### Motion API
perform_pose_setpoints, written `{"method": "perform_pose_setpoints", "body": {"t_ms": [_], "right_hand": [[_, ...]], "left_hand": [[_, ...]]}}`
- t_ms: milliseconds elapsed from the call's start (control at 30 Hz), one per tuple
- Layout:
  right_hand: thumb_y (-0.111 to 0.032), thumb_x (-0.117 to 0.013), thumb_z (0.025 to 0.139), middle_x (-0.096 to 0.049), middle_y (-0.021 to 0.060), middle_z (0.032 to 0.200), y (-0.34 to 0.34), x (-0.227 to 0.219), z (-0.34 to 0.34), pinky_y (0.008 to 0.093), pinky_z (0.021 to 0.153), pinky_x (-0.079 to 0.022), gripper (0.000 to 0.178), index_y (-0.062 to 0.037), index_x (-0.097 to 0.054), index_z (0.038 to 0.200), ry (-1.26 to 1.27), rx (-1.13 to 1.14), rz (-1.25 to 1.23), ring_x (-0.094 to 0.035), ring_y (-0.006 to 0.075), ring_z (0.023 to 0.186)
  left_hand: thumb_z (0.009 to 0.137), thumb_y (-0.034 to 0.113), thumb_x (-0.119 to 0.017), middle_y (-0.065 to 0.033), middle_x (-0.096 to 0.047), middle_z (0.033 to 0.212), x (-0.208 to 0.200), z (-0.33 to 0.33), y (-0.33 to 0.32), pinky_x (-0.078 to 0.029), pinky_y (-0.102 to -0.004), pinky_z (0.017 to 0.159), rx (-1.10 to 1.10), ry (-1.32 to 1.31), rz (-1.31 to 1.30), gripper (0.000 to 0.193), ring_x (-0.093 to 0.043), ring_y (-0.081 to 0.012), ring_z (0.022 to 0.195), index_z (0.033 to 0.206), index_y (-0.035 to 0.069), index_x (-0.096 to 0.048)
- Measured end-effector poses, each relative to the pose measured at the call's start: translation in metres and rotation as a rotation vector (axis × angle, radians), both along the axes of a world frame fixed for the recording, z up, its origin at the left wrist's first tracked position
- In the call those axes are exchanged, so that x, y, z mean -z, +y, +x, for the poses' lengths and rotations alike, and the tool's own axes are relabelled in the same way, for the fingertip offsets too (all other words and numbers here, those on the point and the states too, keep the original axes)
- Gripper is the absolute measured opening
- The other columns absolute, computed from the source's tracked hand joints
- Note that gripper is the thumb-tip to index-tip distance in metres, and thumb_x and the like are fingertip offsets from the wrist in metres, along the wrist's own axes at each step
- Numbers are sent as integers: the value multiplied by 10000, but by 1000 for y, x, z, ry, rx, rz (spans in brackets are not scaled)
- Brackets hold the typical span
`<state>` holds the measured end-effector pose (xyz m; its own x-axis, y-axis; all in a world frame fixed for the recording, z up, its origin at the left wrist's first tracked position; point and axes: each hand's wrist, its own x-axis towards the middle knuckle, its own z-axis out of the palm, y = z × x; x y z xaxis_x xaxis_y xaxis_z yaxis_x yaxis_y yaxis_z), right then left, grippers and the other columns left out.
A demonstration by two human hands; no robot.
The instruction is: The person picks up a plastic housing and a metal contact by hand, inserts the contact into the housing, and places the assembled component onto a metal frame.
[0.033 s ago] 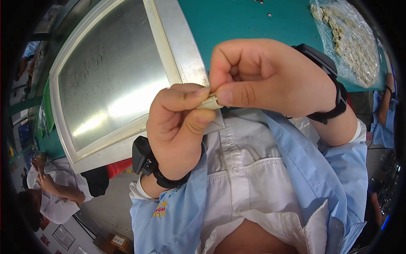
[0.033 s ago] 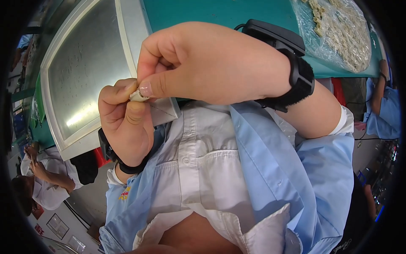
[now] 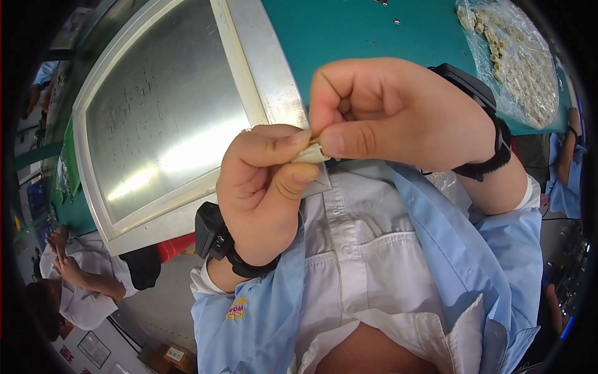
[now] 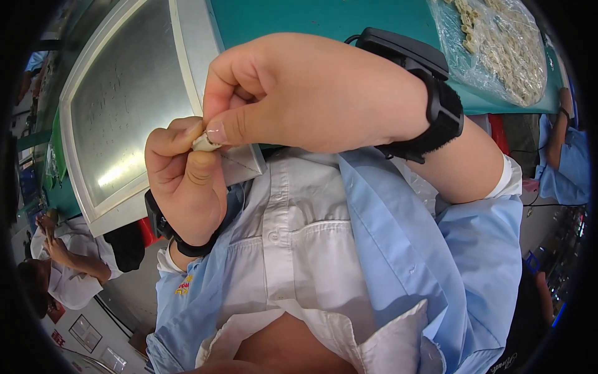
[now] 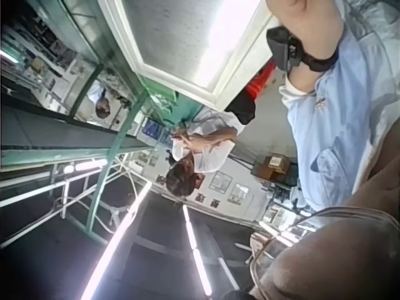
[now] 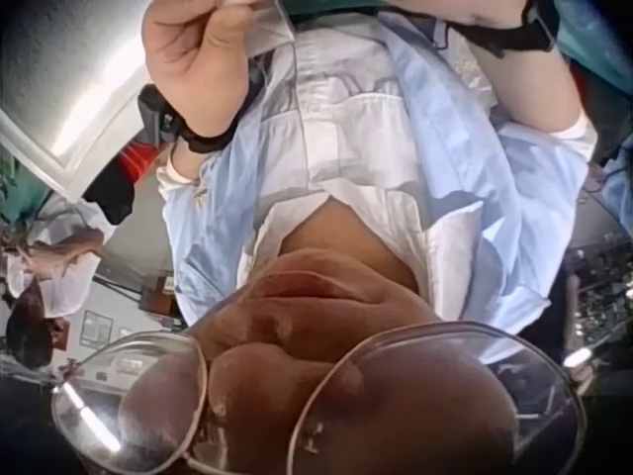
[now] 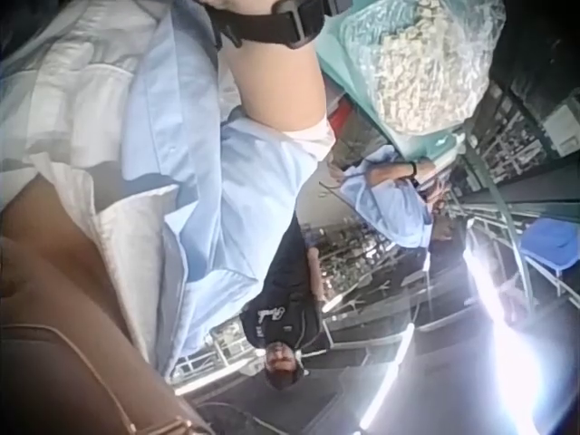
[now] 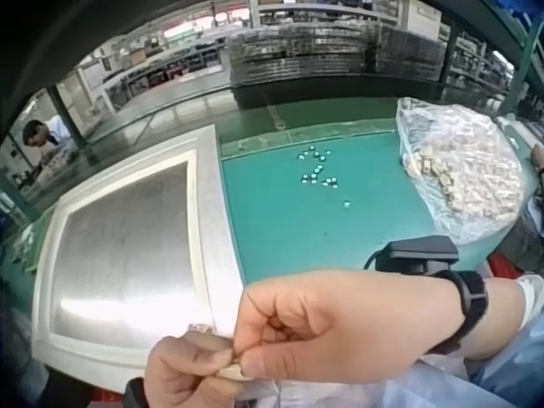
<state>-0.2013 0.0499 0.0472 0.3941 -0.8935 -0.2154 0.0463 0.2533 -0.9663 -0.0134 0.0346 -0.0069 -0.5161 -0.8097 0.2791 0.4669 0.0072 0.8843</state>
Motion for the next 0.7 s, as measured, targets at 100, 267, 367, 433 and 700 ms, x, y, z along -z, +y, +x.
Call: {"method": "perform_pose_setpoints", "body": {"t_ms": [100,267,367,433,700], "right_hand": [[-59,-590,838,-525,-34,781,-5,4,-5,178,629,-392,118,-6,-514,911,-17,-97,75,-478,39,707],[-63,-612,813,-550,5,761,0,5,-1,205,594,-390,108,-20,-541,882,24,-61,-125,-496,76,668],[-53,-611,801,-559,34,748,7,0,9,227,587,-392,83,-27,-554,855,386,133,-587,-509,112,646],[-38,-599,796,-562,55,744,9,11,14,251,598,-400,57,-25,-559,834,545,266,-923,-519,155,641],[-16,-571,806,-563,64,772,10,11,19,266,636,-413,48,-13,-548,847,520,320,-923,-526,173,675]], "left_hand": [[837,43,-582,-103,-550,1003,2,2,0,-412,-228,782,0,-37,-66,187,-533,-117,845,1000,8,-496],[844,47,-574,-106,-544,1014,0,0,-1,-413,-232,785,-13,11,-32,200,-528,-120,865,1016,11,-478],[848,51,-569,-109,-541,1027,-1,-2,-1,-416,-242,803,-32,51,43,206,-531,-130,891,1024,12,-468],[853,57,-563,-111,-538,1038,-2,-3,-1,-420,-254,824,-30,68,108,209,-535,-142,919,1029,12,-460],[862,79,-554,-110,-540,1043,-3,-3,-1,-425,-271,845,-23,67,102,206,-542,-156,937,1034,10,-462]]}}
